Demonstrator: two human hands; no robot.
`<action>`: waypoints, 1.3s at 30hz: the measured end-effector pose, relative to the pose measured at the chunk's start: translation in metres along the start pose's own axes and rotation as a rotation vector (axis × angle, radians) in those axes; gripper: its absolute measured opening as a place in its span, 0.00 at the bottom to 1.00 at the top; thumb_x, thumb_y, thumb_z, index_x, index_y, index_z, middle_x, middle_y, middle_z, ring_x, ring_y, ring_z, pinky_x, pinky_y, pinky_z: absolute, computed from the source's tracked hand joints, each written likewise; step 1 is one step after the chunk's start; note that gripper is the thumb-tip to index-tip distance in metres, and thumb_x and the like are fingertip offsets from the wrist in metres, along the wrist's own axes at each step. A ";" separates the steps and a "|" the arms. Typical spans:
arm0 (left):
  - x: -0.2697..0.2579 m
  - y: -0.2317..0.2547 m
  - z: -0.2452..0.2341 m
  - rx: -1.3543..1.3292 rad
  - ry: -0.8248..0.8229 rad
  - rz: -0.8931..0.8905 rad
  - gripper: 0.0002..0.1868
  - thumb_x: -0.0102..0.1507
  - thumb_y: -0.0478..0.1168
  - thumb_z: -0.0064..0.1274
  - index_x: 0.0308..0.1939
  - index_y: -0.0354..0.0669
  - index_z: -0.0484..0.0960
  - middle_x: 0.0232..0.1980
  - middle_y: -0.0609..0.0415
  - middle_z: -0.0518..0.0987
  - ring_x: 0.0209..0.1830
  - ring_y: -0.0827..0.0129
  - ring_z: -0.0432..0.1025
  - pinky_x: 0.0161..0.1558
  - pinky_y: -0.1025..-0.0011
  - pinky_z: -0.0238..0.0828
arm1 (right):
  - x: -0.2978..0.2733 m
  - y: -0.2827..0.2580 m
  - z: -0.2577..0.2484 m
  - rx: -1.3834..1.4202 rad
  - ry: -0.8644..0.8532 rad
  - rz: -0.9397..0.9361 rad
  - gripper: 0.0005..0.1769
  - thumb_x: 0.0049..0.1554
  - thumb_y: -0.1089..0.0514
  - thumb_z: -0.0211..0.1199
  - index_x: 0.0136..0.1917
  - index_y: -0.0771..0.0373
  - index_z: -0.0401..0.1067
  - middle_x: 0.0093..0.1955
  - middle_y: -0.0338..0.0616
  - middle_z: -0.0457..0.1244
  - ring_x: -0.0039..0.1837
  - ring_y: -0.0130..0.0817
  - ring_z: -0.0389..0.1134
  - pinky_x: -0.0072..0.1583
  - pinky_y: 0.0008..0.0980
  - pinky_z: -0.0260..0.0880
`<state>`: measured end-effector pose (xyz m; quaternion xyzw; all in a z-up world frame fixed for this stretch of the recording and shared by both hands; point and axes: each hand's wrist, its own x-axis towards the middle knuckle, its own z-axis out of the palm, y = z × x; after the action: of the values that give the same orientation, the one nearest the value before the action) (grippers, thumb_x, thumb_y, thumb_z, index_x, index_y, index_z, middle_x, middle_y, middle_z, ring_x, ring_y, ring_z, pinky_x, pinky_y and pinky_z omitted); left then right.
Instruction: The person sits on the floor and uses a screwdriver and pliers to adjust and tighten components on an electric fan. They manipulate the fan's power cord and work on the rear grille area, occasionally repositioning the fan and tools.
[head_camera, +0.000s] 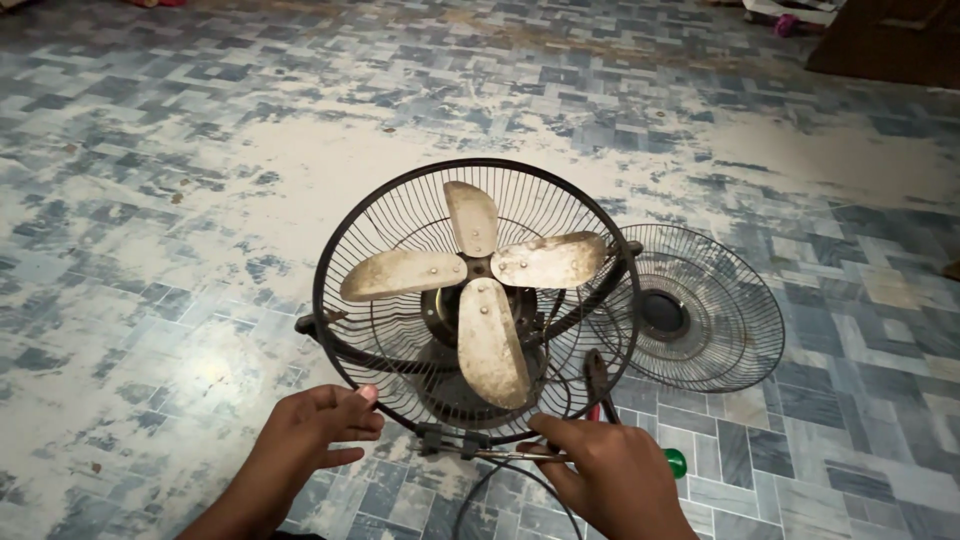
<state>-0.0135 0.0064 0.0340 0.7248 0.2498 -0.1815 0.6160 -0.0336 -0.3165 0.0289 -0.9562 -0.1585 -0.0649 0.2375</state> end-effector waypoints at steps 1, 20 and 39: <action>-0.001 0.001 0.000 0.029 0.004 0.031 0.30 0.59 0.62 0.59 0.42 0.35 0.83 0.40 0.47 0.88 0.45 0.62 0.82 0.53 0.62 0.75 | 0.001 0.000 0.000 -0.007 -0.003 -0.003 0.22 0.44 0.52 0.74 0.54 0.49 0.81 0.39 0.43 0.73 0.37 0.45 0.75 0.41 0.43 0.74; 0.006 0.009 -0.014 0.650 0.121 0.080 0.34 0.60 0.69 0.51 0.34 0.38 0.86 0.31 0.47 0.81 0.33 0.61 0.76 0.39 0.63 0.70 | -0.001 -0.003 -0.003 -0.006 0.058 -0.068 0.20 0.47 0.47 0.73 0.54 0.49 0.81 0.37 0.44 0.72 0.34 0.45 0.74 0.37 0.43 0.72; 0.032 0.043 -0.021 0.713 0.467 0.671 0.27 0.64 0.44 0.44 0.69 0.51 0.71 0.44 0.43 0.84 0.46 0.48 0.78 0.50 0.55 0.71 | 0.004 -0.006 -0.004 -0.004 0.085 -0.082 0.17 0.47 0.47 0.73 0.51 0.49 0.81 0.34 0.45 0.71 0.32 0.47 0.72 0.35 0.45 0.70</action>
<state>0.0364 0.0266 0.0539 0.9497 0.0577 0.1176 0.2843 -0.0322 -0.3128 0.0358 -0.9458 -0.1870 -0.1157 0.2391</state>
